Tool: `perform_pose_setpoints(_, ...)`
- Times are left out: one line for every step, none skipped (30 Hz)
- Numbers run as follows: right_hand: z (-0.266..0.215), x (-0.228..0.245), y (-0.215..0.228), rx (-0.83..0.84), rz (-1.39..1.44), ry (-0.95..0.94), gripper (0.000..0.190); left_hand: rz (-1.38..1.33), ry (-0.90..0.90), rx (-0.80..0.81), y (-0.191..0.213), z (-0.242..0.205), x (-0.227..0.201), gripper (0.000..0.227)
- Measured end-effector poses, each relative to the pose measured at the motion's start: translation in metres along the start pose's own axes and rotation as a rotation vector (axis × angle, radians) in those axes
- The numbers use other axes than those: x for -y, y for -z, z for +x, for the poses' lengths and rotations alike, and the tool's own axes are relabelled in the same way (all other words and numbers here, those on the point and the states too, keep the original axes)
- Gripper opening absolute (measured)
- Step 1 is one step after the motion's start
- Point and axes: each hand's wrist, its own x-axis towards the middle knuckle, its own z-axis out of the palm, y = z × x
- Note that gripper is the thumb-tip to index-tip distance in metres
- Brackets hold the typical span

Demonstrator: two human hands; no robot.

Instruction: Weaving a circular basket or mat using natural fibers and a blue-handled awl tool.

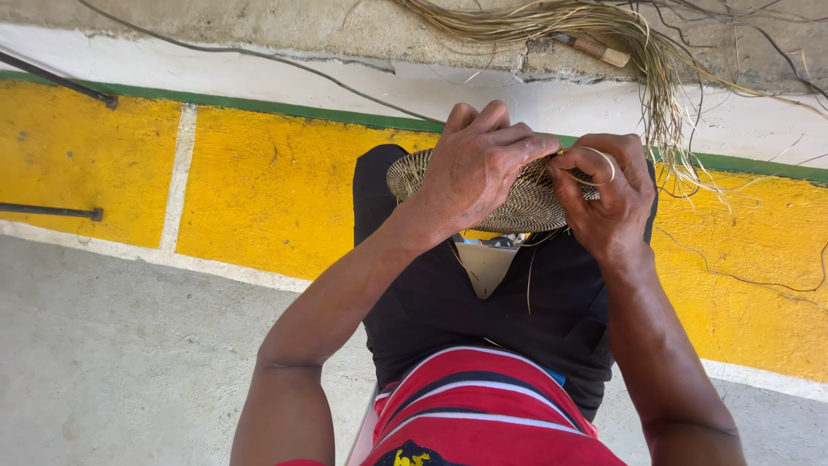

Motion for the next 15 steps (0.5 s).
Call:
perform_pose_setpoints(0.002, 0.001, 0.001, -0.006, 0.000, 0.002, 0.027, 0.004, -0.005, 0.000, 0.001, 0.000, 0.000, 0.028)
perform_pose_setpoints(0.004, 0.002, 0.002, 0.016, -0.032, 0.026, 0.027, 0.008, -0.004, 0.014, 0.002, -0.001, 0.000, 0.028)
perform_pose_setpoints(0.005, 0.002, 0.003, 0.037, -0.064, 0.050, 0.028, 0.013, -0.004, 0.029, 0.002, -0.002, 0.000, 0.029)
perform_pose_setpoints(0.008, 0.004, 0.005, 0.030, -0.063, 0.046, 0.028, 0.015, -0.010, 0.034, 0.003, -0.005, 0.000, 0.029)
perform_pose_setpoints(0.011, 0.006, 0.008, 0.048, -0.010, 0.029, 0.025, 0.014, -0.007, 0.030, 0.004, -0.007, 0.000, 0.029)
perform_pose_setpoints(0.014, 0.008, 0.009, 0.060, 0.044, 0.013, 0.022, 0.015, -0.010, 0.027, 0.006, -0.009, 0.002, 0.028)
perform_pose_setpoints(0.020, -0.001, 0.016, 0.046, 0.043, 0.009, 0.022, 0.020, -0.022, 0.033, 0.008, -0.012, -0.002, 0.028)
perform_pose_setpoints(0.026, -0.010, 0.023, 0.200, 0.206, -0.054, 0.022, 0.031, -0.024, 0.021, 0.011, -0.014, -0.004, 0.031)
perform_pose_setpoints(0.032, -0.019, 0.030, 0.355, 0.372, -0.111, 0.022, 0.042, -0.027, 0.009, 0.013, -0.016, -0.007, 0.034)
perform_pose_setpoints(0.041, -0.026, 0.033, 0.341, 0.376, -0.116, 0.022, 0.047, -0.036, 0.019, 0.017, -0.019, -0.011, 0.034)
perform_pose_setpoints(0.049, -0.032, 0.035, 0.432, 0.413, -0.094, 0.018, 0.046, -0.029, 0.007, 0.020, -0.022, -0.016, 0.034)
perform_pose_setpoints(0.058, -0.040, 0.040, 0.526, 0.446, -0.072, 0.014, 0.041, -0.021, -0.007, 0.022, -0.025, -0.021, 0.035)
perform_pose_setpoints(0.068, -0.030, 0.038, 0.516, 0.447, -0.077, 0.014, 0.042, -0.029, 0.001, 0.022, -0.027, -0.023, 0.035)
perform_pose_setpoints(0.080, -0.021, 0.037, 0.644, 0.344, -0.048, 0.019, 0.028, -0.013, -0.012, 0.022, -0.029, -0.025, 0.030)
perform_pose_setpoints(0.092, -0.011, 0.035, 0.771, 0.238, -0.019, 0.026, 0.015, 0.004, -0.025, 0.022, -0.032, -0.027, 0.026)
